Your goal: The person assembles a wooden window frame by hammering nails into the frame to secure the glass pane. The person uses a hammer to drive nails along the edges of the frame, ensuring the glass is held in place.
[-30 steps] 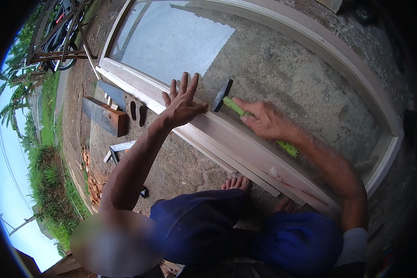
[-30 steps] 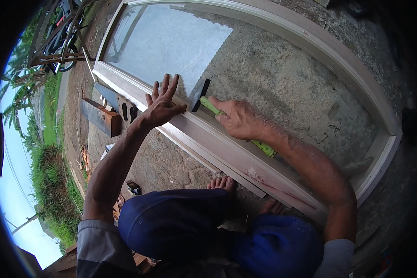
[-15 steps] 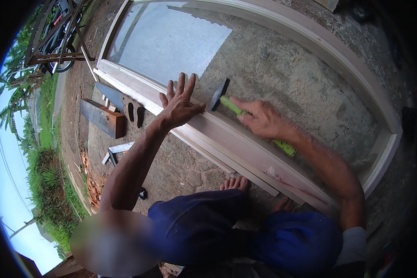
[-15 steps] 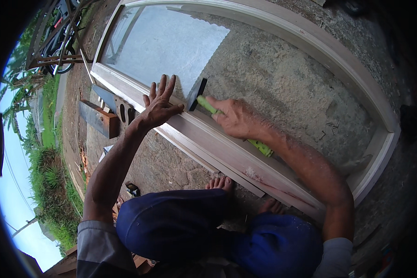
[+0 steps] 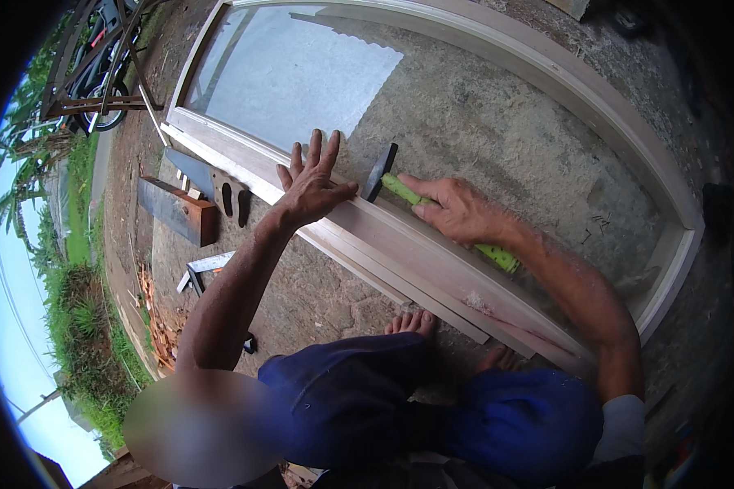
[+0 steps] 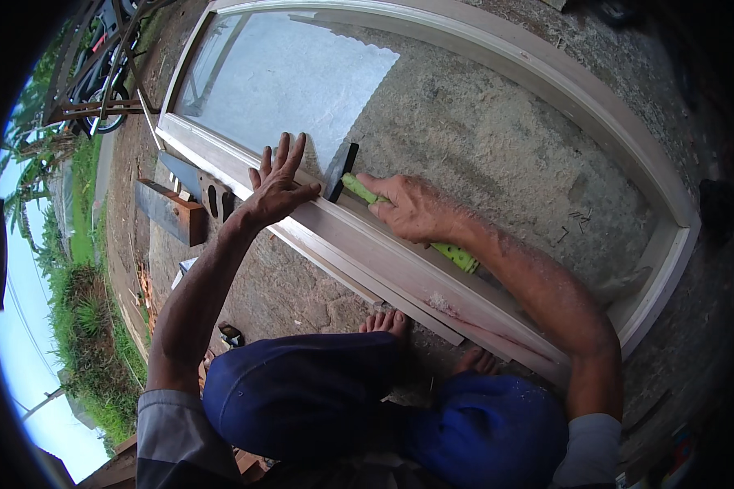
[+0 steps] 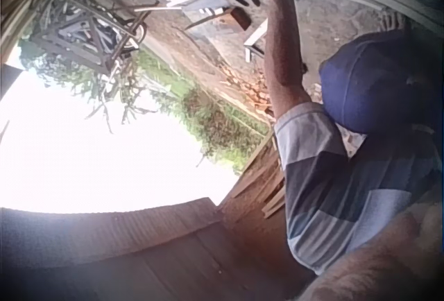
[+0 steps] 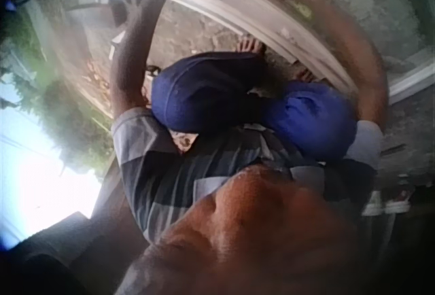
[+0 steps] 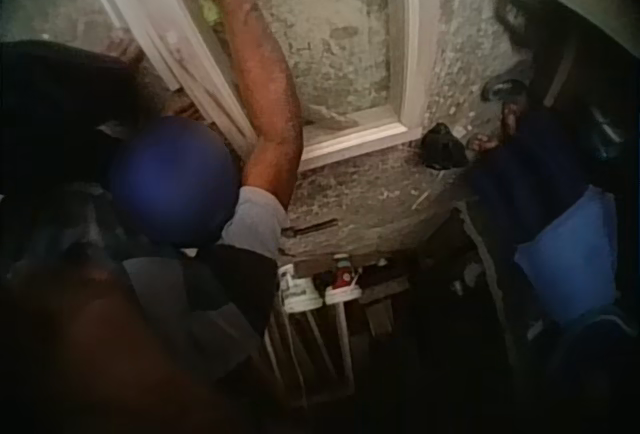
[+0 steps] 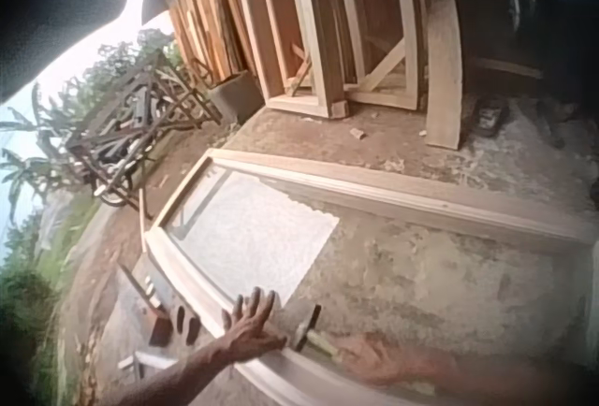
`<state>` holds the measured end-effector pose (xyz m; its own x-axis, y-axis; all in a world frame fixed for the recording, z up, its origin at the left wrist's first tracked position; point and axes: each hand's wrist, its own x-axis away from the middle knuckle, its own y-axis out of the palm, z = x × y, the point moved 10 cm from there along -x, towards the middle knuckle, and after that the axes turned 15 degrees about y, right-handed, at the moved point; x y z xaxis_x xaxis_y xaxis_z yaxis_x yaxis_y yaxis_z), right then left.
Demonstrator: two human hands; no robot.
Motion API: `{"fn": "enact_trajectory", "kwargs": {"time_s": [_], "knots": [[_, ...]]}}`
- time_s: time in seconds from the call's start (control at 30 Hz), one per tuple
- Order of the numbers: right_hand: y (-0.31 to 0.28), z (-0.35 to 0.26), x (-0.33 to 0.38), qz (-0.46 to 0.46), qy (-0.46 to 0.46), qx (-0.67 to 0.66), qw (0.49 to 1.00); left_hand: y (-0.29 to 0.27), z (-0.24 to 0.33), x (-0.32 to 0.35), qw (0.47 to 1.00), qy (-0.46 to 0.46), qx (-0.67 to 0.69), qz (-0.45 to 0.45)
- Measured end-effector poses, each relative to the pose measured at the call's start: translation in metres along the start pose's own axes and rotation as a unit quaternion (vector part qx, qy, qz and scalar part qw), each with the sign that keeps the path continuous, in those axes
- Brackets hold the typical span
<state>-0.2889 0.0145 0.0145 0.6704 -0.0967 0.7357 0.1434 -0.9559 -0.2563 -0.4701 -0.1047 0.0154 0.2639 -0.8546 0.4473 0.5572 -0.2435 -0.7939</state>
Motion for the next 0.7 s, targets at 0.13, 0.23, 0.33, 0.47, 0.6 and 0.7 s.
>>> {"fn": "enact_trajectory", "kwargs": {"time_s": [0.13,0.23,0.33,0.47,0.6,0.7], "knots": [[-0.032,-0.004,0.052,0.085,-0.156,-0.039,0.983,0.014,0.025,-0.002,0.999,-0.036,0.001,-0.014],[-0.035,0.048,0.129,0.001,-0.166,-0.083,0.983,0.019,0.085,-0.019,0.997,-0.074,-0.004,-0.009],[-0.061,0.064,0.242,0.152,-0.339,-0.124,0.920,0.005,0.197,-0.040,0.986,-0.007,-0.102,0.130],[-0.066,0.117,0.315,0.083,-0.302,-0.149,0.938,0.053,0.401,-0.082,0.931,0.342,0.079,0.105],[-0.084,0.137,0.384,0.094,-0.355,-0.230,0.902,0.104,0.547,-0.111,0.894,0.435,0.110,0.005],[-0.095,0.163,0.423,0.097,-0.372,-0.264,0.884,0.122,0.608,-0.138,0.910,0.403,0.099,0.026]]}}
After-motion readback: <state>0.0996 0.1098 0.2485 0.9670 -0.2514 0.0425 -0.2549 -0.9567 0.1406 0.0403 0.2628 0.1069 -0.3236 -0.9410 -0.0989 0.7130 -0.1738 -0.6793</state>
